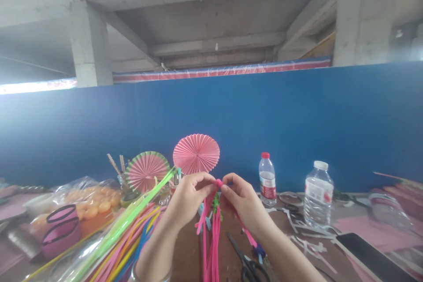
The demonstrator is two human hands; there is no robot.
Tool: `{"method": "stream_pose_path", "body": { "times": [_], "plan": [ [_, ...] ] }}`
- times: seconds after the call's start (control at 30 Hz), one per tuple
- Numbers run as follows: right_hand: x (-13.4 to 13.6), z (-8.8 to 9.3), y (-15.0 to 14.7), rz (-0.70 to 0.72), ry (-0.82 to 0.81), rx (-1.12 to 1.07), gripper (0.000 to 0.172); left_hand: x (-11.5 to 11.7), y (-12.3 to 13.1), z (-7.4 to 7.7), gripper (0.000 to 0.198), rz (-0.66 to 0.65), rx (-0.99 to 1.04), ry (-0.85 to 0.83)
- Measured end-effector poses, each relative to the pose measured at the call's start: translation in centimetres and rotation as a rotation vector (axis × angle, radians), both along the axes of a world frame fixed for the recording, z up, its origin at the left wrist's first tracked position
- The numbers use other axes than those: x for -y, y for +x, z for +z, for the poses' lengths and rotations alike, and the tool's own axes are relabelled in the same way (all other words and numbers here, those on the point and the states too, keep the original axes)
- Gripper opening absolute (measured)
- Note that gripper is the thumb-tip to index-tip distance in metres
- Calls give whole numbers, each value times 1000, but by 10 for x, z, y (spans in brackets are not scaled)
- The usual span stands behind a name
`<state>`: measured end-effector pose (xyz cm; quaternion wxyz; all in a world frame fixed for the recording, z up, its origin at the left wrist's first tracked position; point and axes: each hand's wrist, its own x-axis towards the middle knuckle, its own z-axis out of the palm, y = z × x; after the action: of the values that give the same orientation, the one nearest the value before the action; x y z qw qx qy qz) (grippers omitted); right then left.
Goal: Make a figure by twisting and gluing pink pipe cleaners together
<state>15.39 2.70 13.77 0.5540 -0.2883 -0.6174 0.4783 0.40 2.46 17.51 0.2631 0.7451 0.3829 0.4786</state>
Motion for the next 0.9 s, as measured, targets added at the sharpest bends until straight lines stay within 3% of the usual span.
{"method": "stream_pose_path", "body": {
  "times": [0.17,0.43,0.9],
  "plan": [
    [2,4,0,-1,60,-25,17,1,0,0,14,-21,68,-72],
    [3,9,5,-160,155,97,12,1,4,0,3,-91,270,-203],
    [10,10,4,-211,286,219,19,-3,6,-5,11,-85,331,-267]
  ]
}}
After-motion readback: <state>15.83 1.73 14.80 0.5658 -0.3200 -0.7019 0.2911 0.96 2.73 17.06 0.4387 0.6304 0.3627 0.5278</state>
